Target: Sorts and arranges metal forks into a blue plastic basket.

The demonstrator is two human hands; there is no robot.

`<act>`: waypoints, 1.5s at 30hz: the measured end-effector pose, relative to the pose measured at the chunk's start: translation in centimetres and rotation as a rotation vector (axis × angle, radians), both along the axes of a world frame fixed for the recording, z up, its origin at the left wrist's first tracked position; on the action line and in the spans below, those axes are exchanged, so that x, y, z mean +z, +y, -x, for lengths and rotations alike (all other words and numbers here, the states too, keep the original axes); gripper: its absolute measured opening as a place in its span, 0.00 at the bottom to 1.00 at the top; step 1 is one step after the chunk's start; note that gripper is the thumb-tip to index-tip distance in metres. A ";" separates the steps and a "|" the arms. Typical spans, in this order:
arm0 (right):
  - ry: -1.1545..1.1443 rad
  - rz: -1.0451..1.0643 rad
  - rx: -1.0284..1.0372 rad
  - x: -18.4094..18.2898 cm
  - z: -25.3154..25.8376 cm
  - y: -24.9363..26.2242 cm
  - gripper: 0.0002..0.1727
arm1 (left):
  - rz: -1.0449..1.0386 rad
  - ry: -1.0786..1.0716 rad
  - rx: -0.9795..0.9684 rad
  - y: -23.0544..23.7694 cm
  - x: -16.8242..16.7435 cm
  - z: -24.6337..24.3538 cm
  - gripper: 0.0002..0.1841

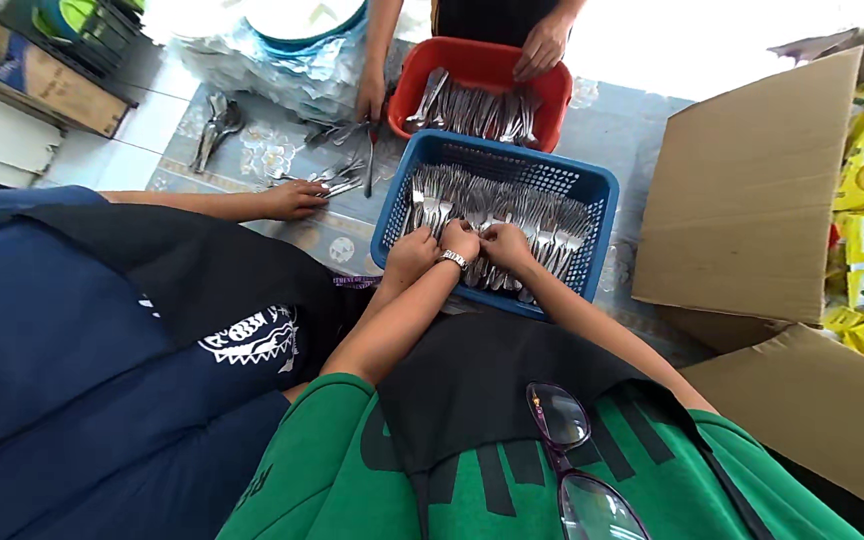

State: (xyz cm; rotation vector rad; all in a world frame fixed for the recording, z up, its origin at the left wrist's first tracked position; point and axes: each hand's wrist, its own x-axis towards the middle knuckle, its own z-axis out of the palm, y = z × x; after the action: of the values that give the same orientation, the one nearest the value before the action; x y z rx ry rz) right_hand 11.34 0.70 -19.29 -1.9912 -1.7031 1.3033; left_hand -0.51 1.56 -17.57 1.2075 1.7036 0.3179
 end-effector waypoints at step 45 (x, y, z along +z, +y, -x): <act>-0.180 -0.139 -0.332 2.5 -6.8 -7.6 0.24 | -0.199 0.086 -0.114 0.0 -1.5 -1.7 0.30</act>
State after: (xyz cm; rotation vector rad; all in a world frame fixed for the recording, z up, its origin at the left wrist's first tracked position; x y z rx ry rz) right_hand 18.11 -6.86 -16.78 -2.2414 -1.4059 0.8954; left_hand 1.21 1.55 -19.09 1.4769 1.6983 0.3775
